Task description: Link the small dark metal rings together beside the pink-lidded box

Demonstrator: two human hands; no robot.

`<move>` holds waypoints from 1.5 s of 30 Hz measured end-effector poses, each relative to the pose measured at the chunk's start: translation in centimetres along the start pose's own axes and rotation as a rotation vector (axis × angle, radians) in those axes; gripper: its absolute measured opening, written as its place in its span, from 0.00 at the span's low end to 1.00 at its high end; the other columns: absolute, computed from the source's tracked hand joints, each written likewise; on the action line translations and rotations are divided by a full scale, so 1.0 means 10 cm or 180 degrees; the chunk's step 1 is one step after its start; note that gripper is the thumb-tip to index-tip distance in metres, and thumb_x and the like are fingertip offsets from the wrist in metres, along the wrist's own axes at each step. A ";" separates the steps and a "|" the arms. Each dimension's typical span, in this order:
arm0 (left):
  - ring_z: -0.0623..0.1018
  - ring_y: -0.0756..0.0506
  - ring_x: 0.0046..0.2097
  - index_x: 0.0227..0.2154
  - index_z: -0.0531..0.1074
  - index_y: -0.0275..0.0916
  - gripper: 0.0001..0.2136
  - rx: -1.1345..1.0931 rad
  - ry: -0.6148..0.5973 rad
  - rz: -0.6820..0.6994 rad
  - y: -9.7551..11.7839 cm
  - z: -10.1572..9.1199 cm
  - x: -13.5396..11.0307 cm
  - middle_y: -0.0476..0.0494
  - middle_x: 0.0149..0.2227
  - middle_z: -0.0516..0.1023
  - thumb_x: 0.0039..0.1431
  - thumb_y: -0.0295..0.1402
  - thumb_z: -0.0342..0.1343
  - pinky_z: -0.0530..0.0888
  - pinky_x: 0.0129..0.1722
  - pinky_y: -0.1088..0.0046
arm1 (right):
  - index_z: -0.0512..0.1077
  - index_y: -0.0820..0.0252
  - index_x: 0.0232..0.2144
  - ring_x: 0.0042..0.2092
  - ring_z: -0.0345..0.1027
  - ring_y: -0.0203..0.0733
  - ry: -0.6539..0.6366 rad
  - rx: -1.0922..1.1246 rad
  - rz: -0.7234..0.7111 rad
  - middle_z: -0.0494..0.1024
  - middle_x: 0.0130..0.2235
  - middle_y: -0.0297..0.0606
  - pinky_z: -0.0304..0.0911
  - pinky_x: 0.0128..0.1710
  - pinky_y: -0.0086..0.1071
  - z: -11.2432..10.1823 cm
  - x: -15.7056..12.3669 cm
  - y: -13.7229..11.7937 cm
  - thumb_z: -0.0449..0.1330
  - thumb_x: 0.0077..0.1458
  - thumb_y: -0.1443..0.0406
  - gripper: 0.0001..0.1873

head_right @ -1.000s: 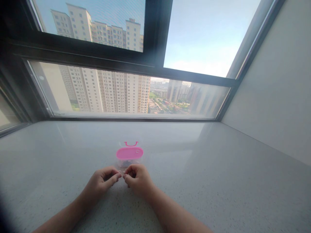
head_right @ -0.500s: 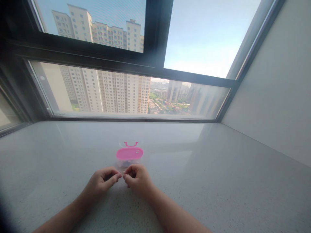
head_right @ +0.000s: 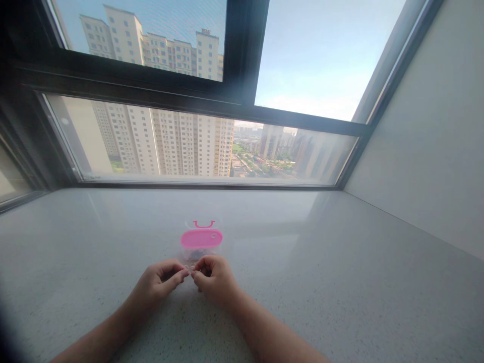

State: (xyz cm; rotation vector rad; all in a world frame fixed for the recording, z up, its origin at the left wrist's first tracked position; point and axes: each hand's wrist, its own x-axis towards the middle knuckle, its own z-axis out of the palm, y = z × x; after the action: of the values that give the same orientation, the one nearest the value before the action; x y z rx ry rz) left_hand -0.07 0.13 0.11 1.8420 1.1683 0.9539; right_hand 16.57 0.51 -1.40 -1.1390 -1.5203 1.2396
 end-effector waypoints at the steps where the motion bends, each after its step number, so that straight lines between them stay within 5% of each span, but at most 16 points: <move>1: 0.69 0.48 0.28 0.22 0.73 0.35 0.11 -0.0001 -0.0006 -0.0001 0.00 0.00 0.00 0.48 0.22 0.72 0.53 0.36 0.52 0.65 0.28 0.77 | 0.67 0.65 0.23 0.16 0.57 0.29 0.0002 -0.0005 -0.0006 0.65 0.16 0.27 0.51 0.15 0.21 0.00 0.00 0.00 0.57 0.44 0.68 0.03; 45: 0.70 0.47 0.28 0.23 0.73 0.35 0.11 0.0055 -0.0031 0.0012 -0.01 0.00 0.01 0.48 0.22 0.71 0.53 0.36 0.52 0.65 0.29 0.76 | 0.68 0.64 0.23 0.15 0.55 0.28 -0.0015 -0.0081 0.0012 0.64 0.15 0.27 0.50 0.15 0.22 -0.01 0.01 0.03 0.57 0.45 0.69 0.02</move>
State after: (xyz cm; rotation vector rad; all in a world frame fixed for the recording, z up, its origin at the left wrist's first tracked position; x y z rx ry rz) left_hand -0.06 0.27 0.06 1.8611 1.1710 0.9385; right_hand 16.65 0.64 -1.71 -1.1566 -1.5421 1.2296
